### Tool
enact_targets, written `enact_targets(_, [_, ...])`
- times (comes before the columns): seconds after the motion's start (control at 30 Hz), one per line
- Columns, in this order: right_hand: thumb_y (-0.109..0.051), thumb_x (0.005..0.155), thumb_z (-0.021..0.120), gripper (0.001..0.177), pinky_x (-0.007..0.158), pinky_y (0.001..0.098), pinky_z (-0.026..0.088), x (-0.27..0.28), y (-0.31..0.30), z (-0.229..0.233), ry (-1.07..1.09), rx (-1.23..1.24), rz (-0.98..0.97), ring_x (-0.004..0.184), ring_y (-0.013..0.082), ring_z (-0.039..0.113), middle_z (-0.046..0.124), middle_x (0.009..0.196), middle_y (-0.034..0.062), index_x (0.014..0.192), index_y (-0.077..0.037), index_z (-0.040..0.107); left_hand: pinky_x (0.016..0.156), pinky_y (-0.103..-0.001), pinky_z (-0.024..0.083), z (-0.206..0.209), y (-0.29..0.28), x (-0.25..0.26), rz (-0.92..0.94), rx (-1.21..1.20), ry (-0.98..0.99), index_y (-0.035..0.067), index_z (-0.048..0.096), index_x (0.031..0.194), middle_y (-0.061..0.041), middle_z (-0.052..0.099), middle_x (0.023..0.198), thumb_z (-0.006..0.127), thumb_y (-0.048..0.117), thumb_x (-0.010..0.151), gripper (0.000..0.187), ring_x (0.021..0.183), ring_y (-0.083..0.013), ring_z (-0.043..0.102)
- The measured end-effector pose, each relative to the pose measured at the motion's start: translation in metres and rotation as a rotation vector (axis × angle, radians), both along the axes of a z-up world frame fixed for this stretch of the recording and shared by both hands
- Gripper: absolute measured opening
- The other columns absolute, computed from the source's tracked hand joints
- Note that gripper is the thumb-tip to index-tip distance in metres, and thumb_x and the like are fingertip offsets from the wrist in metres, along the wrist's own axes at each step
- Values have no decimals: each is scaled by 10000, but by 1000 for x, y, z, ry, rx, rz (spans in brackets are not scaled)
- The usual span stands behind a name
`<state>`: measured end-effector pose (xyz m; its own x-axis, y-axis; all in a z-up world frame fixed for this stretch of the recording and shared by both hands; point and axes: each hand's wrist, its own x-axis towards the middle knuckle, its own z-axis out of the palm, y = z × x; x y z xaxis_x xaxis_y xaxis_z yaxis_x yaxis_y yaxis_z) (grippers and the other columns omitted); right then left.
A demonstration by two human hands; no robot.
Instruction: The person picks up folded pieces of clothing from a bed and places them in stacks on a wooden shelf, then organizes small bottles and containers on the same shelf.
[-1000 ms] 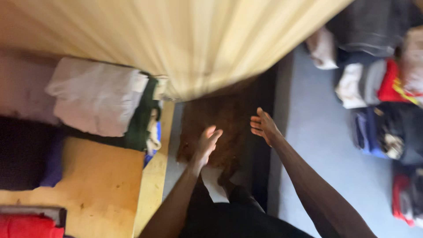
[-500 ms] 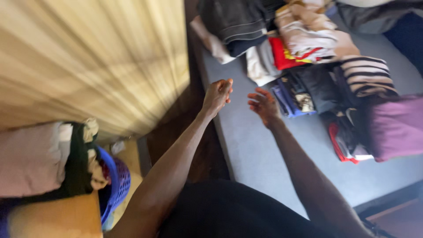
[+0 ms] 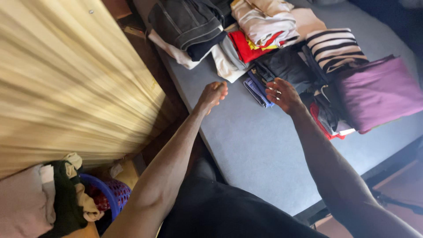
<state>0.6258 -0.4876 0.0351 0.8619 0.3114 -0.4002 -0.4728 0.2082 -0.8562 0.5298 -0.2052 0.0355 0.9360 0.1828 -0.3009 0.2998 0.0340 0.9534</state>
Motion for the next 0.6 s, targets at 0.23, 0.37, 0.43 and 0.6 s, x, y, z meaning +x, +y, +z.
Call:
enact_targets(0.23, [-394, 742, 666, 515, 732, 393, 514, 39, -33, -47, 108, -203, -197, 798, 158, 527, 504, 988, 52, 1142, -154, 449, 893, -447, 424, -48, -31, 52, -294, 185, 232, 78, 314, 1333, -138, 393, 1335, 587, 444, 796, 705, 1173, -266, 426])
enact_targets(0.37, [-403, 724, 693, 596, 726, 398, 527, 62, -49, -81, 195, -258, -282, 766, 172, 516, 501, 945, 53, 1180, -130, 422, 972, -488, 324, -50, -49, 81, -289, 120, 399, 127, 175, 1394, -128, 271, 1419, 563, 420, 775, 787, 1288, -287, 300])
enact_targets(0.43, [-386, 692, 738, 655, 687, 394, 523, 66, -47, -92, 183, -265, -307, 745, 181, 530, 497, 828, 52, 1188, -81, 438, 1004, -435, 301, -61, -59, 102, -290, 173, 257, 79, 185, 1387, -150, 258, 1425, 588, 421, 797, 792, 1303, -290, 277])
enact_targets(0.6, [-404, 672, 753, 714, 742, 411, 498, 62, -43, -88, -76, -763, -307, 831, 240, 549, 549, 895, 89, 1171, -41, 394, 1003, -369, 335, -83, -82, 155, -298, 268, 218, 64, 228, 1383, -194, 325, 1374, 590, 413, 773, 791, 1261, -303, 350])
